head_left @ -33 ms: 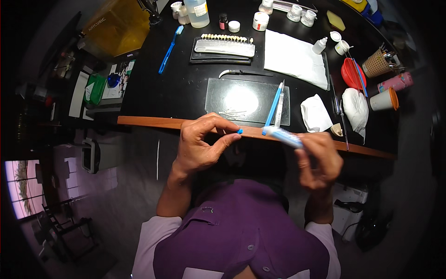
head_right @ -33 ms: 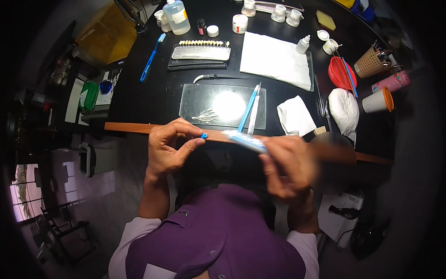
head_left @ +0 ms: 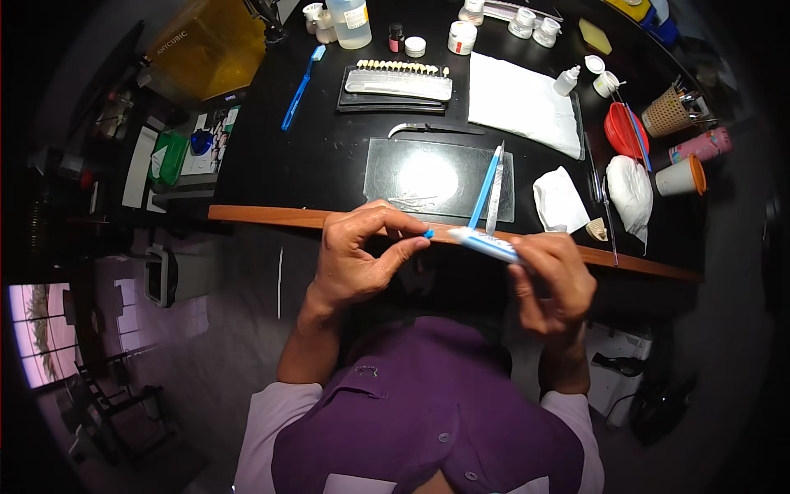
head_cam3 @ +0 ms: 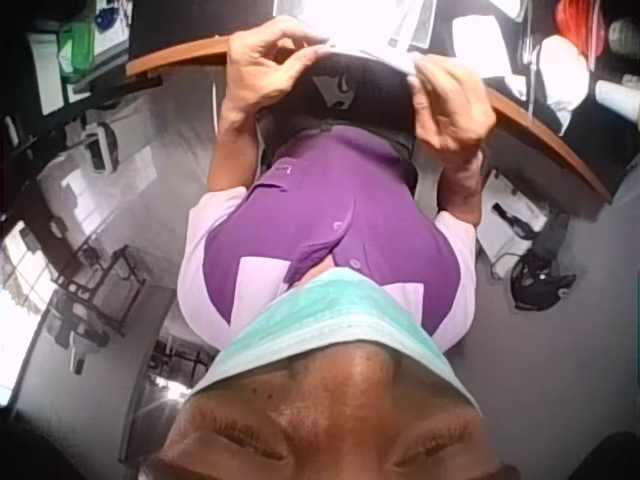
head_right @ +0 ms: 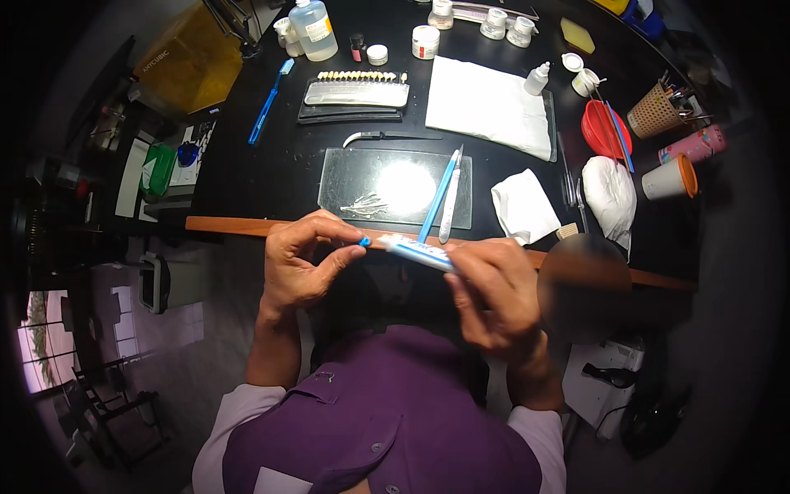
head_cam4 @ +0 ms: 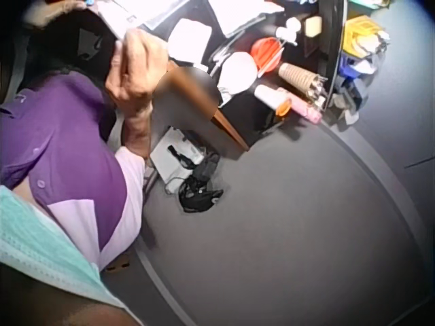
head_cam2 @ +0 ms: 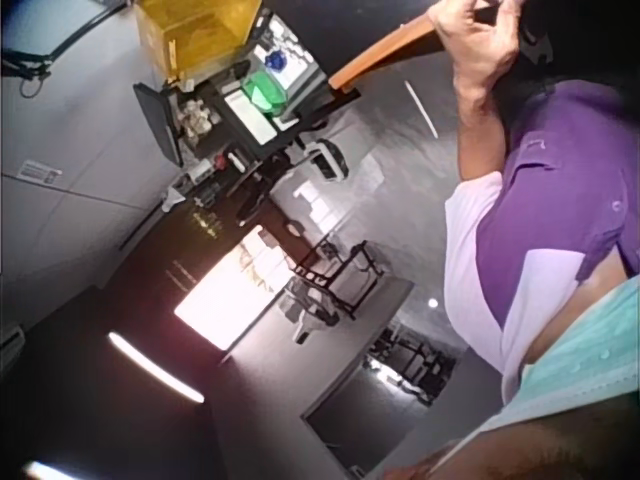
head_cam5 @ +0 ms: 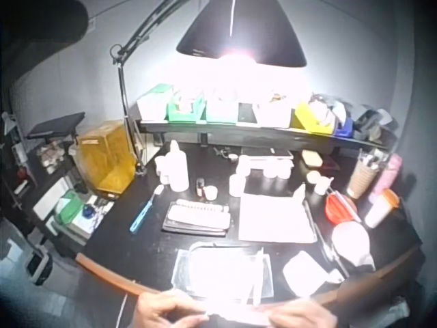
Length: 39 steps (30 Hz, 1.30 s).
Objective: Prepare and mix dental staining or glazing material on a mixing plate.
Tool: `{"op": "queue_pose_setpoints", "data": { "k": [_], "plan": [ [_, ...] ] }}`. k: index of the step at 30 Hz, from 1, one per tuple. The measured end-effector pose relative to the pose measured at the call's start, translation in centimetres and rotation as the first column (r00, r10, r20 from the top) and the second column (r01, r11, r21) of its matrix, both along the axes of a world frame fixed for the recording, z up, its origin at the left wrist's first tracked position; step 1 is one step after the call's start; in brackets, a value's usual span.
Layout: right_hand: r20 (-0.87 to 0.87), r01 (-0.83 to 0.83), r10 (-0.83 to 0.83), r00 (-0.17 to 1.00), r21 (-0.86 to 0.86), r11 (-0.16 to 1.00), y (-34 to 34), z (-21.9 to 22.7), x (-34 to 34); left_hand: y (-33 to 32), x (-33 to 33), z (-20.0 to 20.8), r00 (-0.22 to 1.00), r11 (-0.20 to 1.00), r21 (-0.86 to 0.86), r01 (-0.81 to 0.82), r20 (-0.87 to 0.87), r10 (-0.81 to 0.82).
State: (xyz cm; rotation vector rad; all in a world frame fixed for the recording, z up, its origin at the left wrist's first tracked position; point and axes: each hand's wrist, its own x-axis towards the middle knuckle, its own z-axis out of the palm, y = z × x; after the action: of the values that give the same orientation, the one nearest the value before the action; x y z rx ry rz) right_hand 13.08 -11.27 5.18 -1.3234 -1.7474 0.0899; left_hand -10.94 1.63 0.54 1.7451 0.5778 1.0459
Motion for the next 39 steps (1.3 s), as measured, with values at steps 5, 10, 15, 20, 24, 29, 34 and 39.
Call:
{"op": "queue_pose_setpoints", "data": {
  "k": [5, 10, 15, 20, 24, 29, 34, 39],
  "plan": [
    [-0.018, -0.055, 0.055, 0.998, 0.000, 0.998, 0.7, -0.6, -0.6, 0.2, 0.1, 0.5, 0.995, 0.996, -0.027, 0.079, -0.055, -0.081],
    [0.005, -0.038, 0.038, 0.999, -0.001, 0.999, 1.2, -0.9, -0.6, 0.8, -0.1, -0.1, 0.997, 0.995, -0.076, 0.065, -0.034, -0.068],
    [0.060, -0.050, 0.051, 0.997, -0.019, 0.999, 1.2, -0.8, -0.3, 1.2, -0.3, 0.4, 0.990, 0.991, -0.020, 0.129, -0.054, -0.130],
    [0.239, -0.070, 0.088, 0.967, -0.085, 0.994, 0.6, 0.8, 0.3, 1.1, 0.1, 1.2, 0.970, 0.965, 0.127, 0.229, -0.109, -0.216],
    [-0.181, -0.109, 0.026, 0.983, -0.466, 0.878, -0.7, 0.6, 0.4, 1.0, 0.4, 1.1, 0.976, 0.808, 0.550, 0.211, -0.166, -0.142],
    [-0.392, -0.203, -0.135, 0.910, -0.705, 0.680, -1.8, 0.4, 0.3, 3.6, 0.0, 2.9, 0.887, 0.787, 0.468, 0.402, -0.412, -0.208],
    [-0.263, 0.110, -0.249, 0.932, -0.451, 0.886, -0.9, -1.5, -0.4, 7.0, -1.9, 2.9, 0.791, 0.897, 0.441, -0.019, -0.542, 0.284],
    [-0.065, 0.286, -0.355, 0.933, -0.468, 0.836, 0.8, -2.2, -0.6, 7.1, -1.3, 0.9, 0.809, 0.921, 0.352, -0.168, -0.484, 0.333]
  ]
}}
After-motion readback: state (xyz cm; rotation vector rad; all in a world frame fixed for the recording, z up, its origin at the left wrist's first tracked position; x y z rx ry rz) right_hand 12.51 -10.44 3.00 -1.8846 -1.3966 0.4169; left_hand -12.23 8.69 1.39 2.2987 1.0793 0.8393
